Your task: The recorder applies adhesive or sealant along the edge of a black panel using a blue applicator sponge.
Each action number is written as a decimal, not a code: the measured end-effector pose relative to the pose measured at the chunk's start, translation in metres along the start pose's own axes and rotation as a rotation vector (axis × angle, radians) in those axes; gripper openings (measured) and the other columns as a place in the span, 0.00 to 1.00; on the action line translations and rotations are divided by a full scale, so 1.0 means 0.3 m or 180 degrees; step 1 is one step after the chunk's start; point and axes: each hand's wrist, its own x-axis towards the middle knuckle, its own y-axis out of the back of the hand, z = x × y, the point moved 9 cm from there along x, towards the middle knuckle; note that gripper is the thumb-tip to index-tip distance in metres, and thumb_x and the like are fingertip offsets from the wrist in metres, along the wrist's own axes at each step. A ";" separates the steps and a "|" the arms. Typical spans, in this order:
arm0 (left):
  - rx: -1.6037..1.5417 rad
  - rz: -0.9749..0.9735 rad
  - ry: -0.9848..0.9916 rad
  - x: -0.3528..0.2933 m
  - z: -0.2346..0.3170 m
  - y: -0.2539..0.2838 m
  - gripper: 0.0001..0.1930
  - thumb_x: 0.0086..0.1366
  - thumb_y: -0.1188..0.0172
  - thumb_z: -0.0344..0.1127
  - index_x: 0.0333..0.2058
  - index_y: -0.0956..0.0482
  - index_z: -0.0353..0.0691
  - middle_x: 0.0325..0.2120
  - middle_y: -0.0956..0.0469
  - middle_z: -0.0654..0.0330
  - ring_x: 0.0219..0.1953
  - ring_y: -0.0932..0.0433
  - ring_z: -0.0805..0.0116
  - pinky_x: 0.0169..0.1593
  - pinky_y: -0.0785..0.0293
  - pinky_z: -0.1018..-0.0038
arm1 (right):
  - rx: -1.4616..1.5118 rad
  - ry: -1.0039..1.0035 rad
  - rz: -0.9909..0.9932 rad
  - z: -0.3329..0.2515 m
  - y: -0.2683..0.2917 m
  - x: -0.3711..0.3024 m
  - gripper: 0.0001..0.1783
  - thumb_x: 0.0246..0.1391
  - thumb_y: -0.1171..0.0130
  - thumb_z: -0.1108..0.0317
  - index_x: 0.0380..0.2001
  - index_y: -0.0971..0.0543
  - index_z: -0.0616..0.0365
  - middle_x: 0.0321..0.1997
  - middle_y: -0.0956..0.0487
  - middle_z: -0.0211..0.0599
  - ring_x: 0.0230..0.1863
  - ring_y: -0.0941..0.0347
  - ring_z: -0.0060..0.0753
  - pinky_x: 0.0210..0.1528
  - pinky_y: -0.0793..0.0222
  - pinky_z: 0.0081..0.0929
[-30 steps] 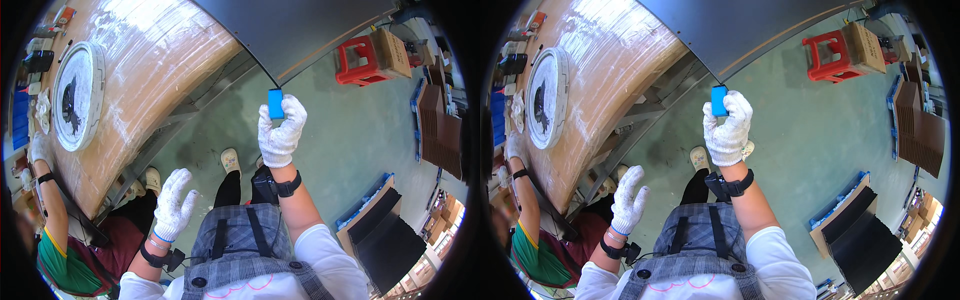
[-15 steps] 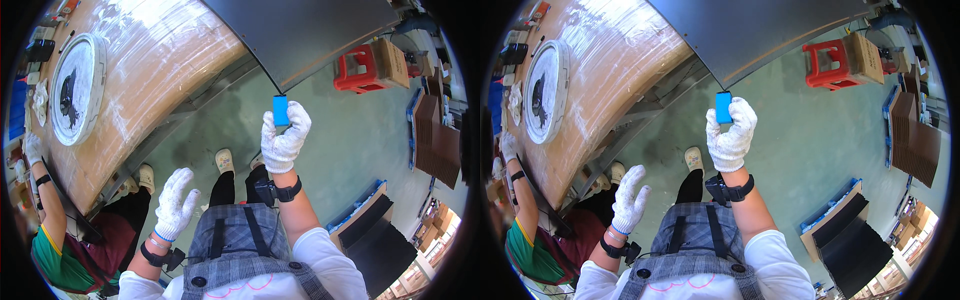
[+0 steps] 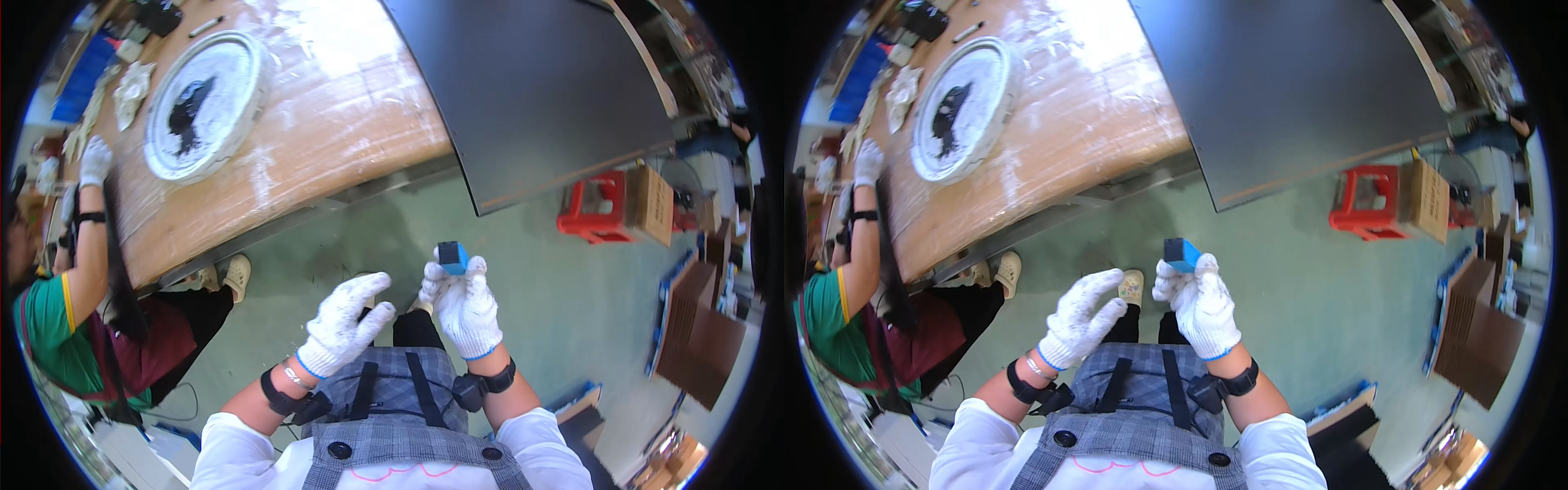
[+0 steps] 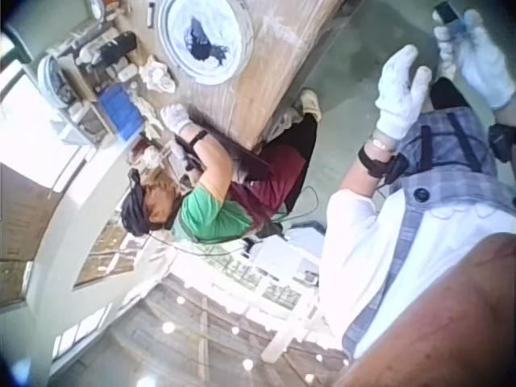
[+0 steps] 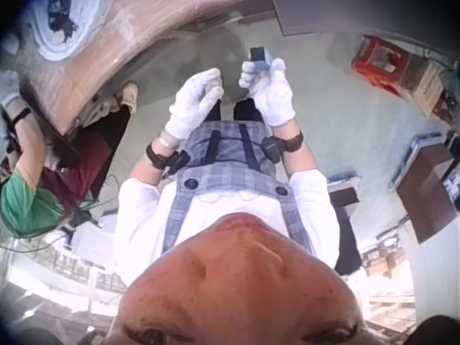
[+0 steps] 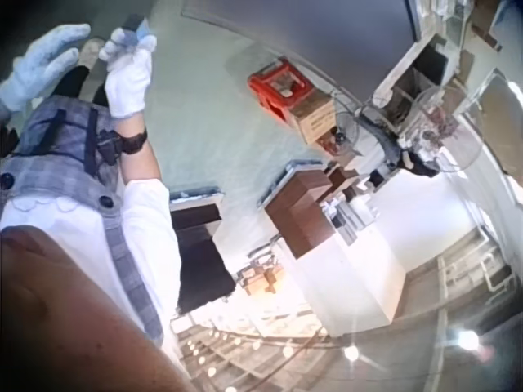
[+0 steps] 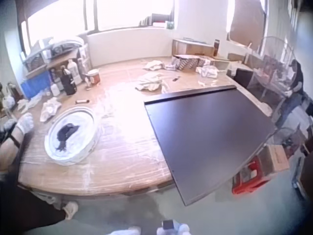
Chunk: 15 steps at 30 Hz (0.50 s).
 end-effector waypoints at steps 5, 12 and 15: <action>-0.0326 0.0212 0.0047 0.017 0.118 -0.058 0.28 0.59 0.32 0.34 0.57 0.29 0.35 0.52 0.26 0.49 0.54 0.25 0.56 0.59 0.29 0.65 | 0.0696 -0.0980 -0.0495 0.038 -0.073 -0.063 0.38 0.60 0.56 0.32 0.53 0.28 0.57 0.41 0.23 0.34 0.41 0.27 0.31 0.48 0.29 0.33; -0.0974 0.0355 0.0274 0.077 0.280 -0.167 0.33 0.56 0.28 0.31 0.60 0.32 0.36 0.50 0.26 0.57 0.48 0.24 0.71 0.53 0.25 0.73 | 0.0278 -0.1101 -0.0911 -0.070 -0.087 -0.167 0.34 0.67 0.65 0.38 0.61 0.34 0.54 0.57 0.27 0.40 0.57 0.30 0.37 0.61 0.33 0.41; -0.1464 0.0530 0.0457 0.110 0.296 -0.167 0.25 0.59 0.30 0.31 0.54 0.28 0.34 0.44 0.23 0.59 0.45 0.23 0.73 0.48 0.23 0.73 | 0.0142 -0.1104 -0.1038 -0.115 -0.107 -0.147 0.31 0.68 0.63 0.40 0.61 0.35 0.51 0.59 0.30 0.40 0.61 0.33 0.39 0.63 0.35 0.44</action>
